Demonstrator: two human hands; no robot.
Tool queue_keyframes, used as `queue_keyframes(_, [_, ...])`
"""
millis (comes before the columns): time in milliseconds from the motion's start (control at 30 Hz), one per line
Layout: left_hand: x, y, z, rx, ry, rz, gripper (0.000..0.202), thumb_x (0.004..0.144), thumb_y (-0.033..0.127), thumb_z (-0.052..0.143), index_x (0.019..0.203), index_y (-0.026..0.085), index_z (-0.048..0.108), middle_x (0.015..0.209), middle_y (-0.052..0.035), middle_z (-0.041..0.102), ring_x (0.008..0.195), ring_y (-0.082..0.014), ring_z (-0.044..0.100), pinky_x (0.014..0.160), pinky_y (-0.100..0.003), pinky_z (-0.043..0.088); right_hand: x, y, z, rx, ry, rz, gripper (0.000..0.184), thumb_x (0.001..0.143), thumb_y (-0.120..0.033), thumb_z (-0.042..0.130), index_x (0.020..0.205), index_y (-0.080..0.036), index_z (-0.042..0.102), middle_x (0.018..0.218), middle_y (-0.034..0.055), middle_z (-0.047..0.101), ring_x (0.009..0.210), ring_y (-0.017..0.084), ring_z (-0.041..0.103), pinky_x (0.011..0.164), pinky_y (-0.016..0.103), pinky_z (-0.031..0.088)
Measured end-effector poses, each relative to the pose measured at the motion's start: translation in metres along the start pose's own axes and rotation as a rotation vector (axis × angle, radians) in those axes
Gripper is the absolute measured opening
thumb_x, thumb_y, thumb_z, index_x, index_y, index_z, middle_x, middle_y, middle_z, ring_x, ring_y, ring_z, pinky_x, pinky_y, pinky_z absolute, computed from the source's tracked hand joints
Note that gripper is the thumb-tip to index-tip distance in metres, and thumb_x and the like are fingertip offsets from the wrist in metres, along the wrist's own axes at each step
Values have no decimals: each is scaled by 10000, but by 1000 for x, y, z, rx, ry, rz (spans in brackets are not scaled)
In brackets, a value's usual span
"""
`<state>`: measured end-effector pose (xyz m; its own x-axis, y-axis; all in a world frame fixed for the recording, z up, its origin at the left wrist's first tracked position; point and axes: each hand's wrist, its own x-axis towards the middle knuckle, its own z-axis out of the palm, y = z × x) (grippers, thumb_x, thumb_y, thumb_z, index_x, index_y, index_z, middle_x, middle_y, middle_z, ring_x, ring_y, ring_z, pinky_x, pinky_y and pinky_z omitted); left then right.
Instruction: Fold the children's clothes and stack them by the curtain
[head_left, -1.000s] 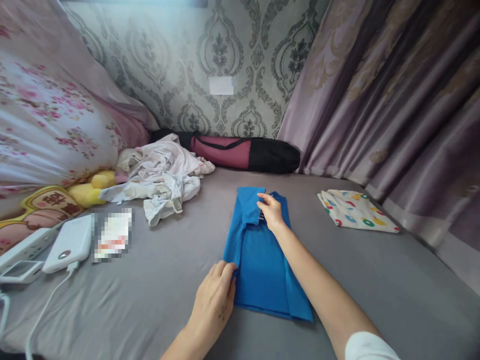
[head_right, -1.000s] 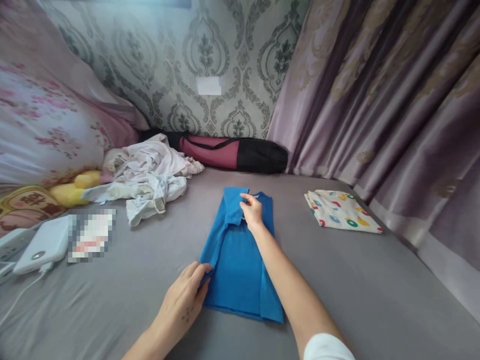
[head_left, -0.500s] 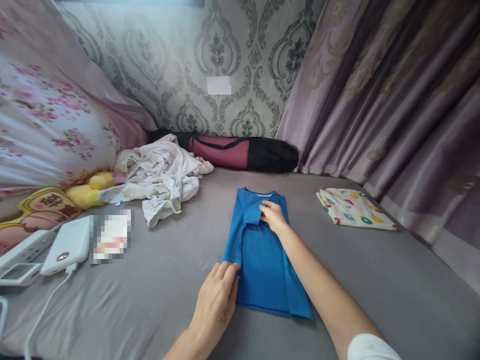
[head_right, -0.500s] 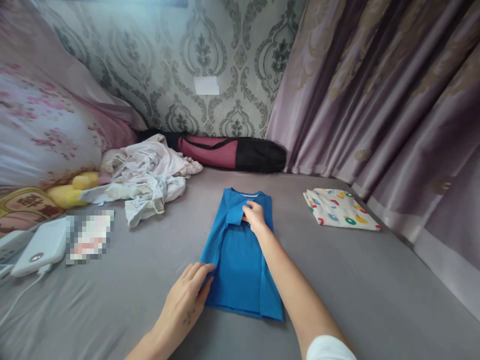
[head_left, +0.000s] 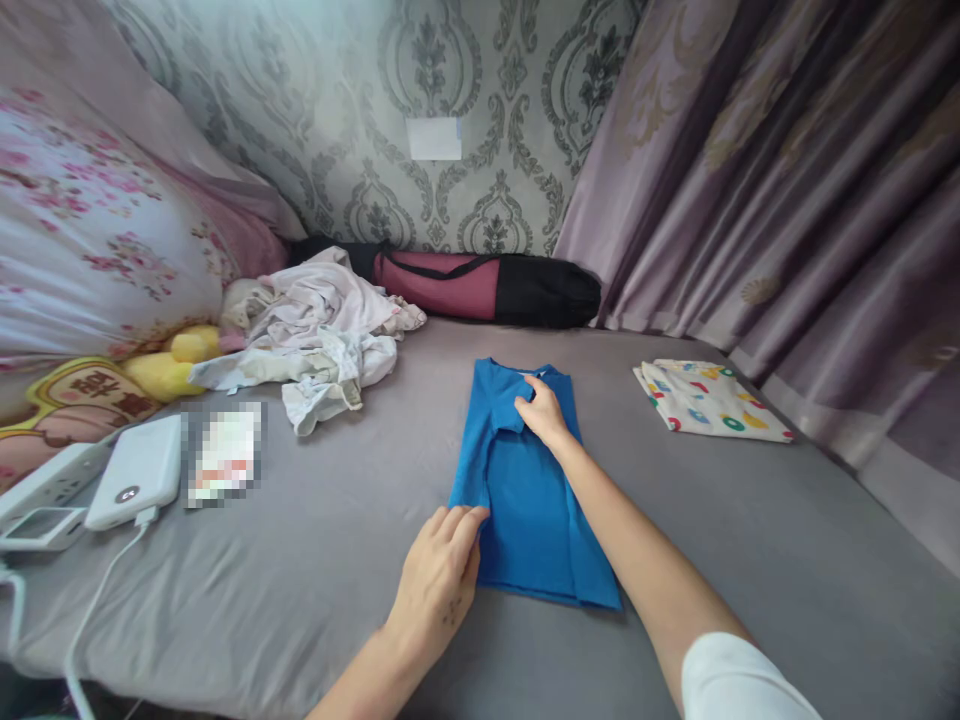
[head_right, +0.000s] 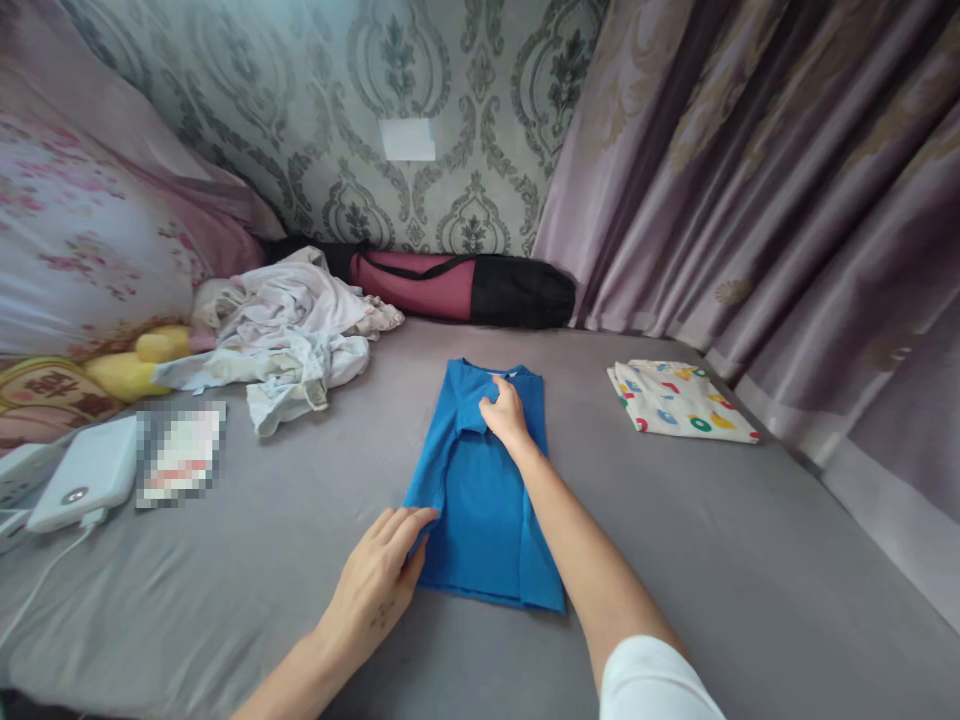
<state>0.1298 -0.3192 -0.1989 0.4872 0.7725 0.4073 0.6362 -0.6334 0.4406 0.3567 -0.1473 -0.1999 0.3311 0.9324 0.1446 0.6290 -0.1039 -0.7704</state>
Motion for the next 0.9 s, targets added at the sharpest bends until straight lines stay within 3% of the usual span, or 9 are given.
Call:
queue_keyframes(167, [0,1,1,-15,98,-51,280,959,191,400,1216,200,511,848,-51,655,739,-175,594,676,-291,485,4,-4,-5,-67,-37,-69,543,789,-137,491,1329,-98,531,1258,135,610,1175,223,565,1038,349,404])
queue_keyframes(333, [2,6,-3,15,13,-29,265,944,327,478,1156,192,561,880,-70,687,796,-200,618,685,-323,489,10,-1,-9,-176,-130,-92,505,812,-123,496,1314,-120,546,1266,116,611,1182,221,557,1035,344,402])
queue_keyframes(467, [4,9,-10,-33,-22,-36,261,938,361,481,1111,199,593,940,-85,699,844,-214,618,723,-345,489,4,-6,-17,-349,-85,-81,433,867,-147,465,1290,-137,563,1300,134,574,1185,251,544,1019,361,400])
queue_keyframes(567, [5,6,-12,-64,72,-111,258,971,277,393,1109,199,597,1032,-89,693,954,-216,615,799,-362,484,-4,-17,-19,-530,-14,-22,434,916,-127,344,1294,-144,557,1296,183,536,1091,285,585,957,426,416])
queue_keyframes(667, [5,1,-11,-20,168,-191,305,981,247,353,1199,181,558,1164,-105,658,1090,-218,585,909,-391,465,-8,-28,-10,-601,-61,-123,454,942,-140,269,1293,-143,557,1321,186,513,1143,285,541,975,426,392])
queue_keyframes(800, [1,-4,-4,154,-19,5,429,969,308,405,1382,202,447,1423,-81,497,1354,-263,385,1084,-476,349,-3,-37,17,-589,-223,-419,477,975,-287,296,1391,-117,457,1492,126,387,1372,256,317,1132,405,220])
queue_keyframes(900, [-3,-5,1,279,-159,105,513,972,379,393,1461,229,351,1499,-55,398,1412,-274,290,1126,-515,288,2,-41,37,-598,-340,-463,558,979,-366,281,1463,-94,337,1565,104,246,1449,248,149,1168,465,88])
